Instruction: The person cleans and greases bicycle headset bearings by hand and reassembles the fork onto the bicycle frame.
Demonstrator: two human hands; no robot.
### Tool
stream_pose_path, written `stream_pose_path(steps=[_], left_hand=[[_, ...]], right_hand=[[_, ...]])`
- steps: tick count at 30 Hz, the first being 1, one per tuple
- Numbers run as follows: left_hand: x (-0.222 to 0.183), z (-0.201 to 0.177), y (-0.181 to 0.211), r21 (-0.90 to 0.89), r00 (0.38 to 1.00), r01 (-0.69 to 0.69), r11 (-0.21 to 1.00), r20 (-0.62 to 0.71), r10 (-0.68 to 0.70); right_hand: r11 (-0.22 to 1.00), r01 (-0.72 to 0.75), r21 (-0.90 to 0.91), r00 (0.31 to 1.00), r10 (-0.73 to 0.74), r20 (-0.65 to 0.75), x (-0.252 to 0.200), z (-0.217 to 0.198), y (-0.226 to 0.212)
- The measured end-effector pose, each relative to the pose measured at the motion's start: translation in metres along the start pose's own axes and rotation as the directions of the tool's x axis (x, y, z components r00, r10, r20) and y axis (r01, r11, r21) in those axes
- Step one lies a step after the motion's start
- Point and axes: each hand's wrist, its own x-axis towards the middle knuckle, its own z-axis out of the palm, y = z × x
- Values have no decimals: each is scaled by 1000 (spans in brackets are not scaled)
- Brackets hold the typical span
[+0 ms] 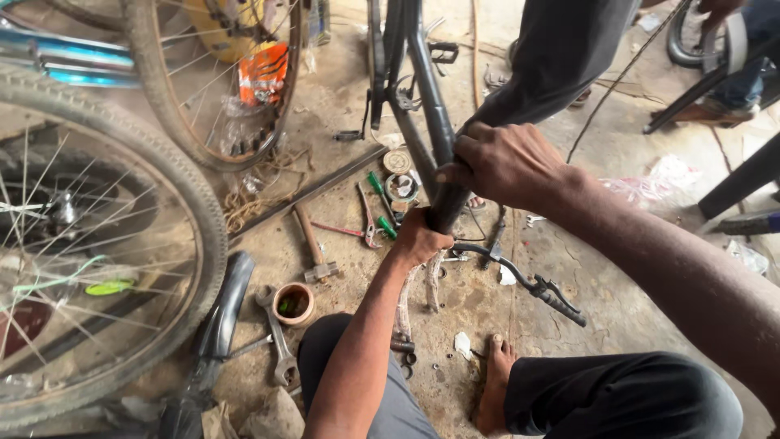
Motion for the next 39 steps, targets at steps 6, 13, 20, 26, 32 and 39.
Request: stream_pose_path(steps=[6, 13, 20, 26, 32, 39], left_hand=[[-2, 0, -2, 15, 1000, 11, 1000, -8, -11], [1, -1, -5, -27, 993, 109, 994, 38, -108], [-2, -5, 2, 30, 998, 60, 998, -18, -59], [-7, -6, 9, -88, 998, 68, 994, 9, -68], [-6, -5, 4, -26, 994, 110, 994, -7, -110], [-3, -6, -3, 17, 997, 79, 997, -5, -79]], right_hand=[[975, 162, 154, 975, -135, -174, -1, 6, 12], [953, 231, 198, 949, -175, -264, 5, 1, -6], [921, 384, 67, 826, -310, -471, 1, 2, -4], [986, -137, -94, 982, 147, 115, 9, -2, -7], [989, -8, 148, 997, 20, -76, 6, -2, -11], [924, 253, 287, 947, -176, -269, 6, -4, -16]])
